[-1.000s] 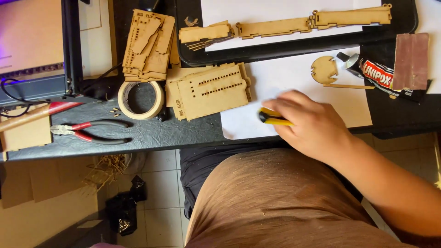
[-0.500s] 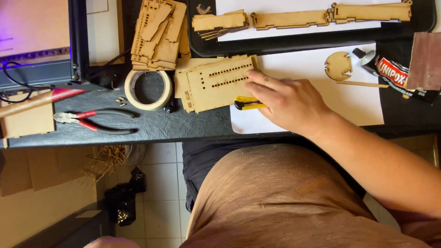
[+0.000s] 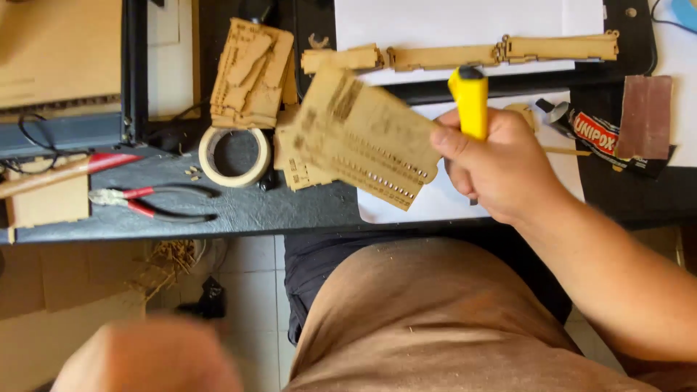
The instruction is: The person assembles a wooden model by popping out laser-cut pieces from a sheet and using a utility knife to clean up the edges and remove small tabs. They handle various wooden parts, including long strips and rectangular sheets, and place them on the desk.
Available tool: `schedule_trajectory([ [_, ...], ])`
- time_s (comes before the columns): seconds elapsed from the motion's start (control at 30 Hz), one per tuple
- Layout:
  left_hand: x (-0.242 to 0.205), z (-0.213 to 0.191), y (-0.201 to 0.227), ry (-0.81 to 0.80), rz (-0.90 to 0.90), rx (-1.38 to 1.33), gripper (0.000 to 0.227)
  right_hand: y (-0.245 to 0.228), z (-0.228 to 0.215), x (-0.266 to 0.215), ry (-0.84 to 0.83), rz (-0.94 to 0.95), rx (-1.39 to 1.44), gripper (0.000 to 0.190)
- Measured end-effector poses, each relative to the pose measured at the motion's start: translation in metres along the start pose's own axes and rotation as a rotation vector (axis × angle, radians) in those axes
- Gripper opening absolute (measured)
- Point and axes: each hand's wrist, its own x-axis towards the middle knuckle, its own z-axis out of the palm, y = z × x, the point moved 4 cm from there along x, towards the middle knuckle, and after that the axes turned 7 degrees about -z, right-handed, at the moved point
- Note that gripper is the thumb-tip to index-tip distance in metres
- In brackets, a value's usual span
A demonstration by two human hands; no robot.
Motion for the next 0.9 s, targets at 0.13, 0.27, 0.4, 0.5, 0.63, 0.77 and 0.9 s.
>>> schedule_trajectory([
  [0.13, -0.092, 0.046, -0.077, 0.060, 0.026, 0.005, 0.009, 0.001, 0.002, -0.008, -0.058, 0.355, 0.523, 0.008],
  [0.27, -0.100, 0.079, -0.110, 0.028, -0.199, -0.034, 0.044, 0.004, 0.013, -0.021, -0.202, 0.431, 0.652, 0.004],
  [0.4, -0.064, 0.094, -0.108, -0.067, -0.137, -0.438, 0.054, 0.012, 0.030, -0.033, -0.374, 0.523, 0.650, 0.012],
  [0.5, -0.047, 0.083, -0.098, -0.124, -0.115, -0.595, 0.034, 0.009, 0.036, -0.031, -0.367, 0.460, 0.417, 0.029],
  [0.63, -0.067, 0.092, -0.108, -0.280, -0.498, -0.706, 0.037, -0.026, -0.001, -0.018, -0.287, -0.439, -0.245, 0.047],
  [0.77, -0.093, 0.105, -0.100, -0.414, -0.628, -0.916, 0.038, -0.043, -0.043, -0.029, 0.022, -0.369, -0.307, 0.043],
  [0.9, -0.117, 0.110, -0.086, -0.531, -0.700, -1.135, 0.036, -0.075, -0.032, -0.059, -0.207, -0.373, -0.069, 0.031],
])
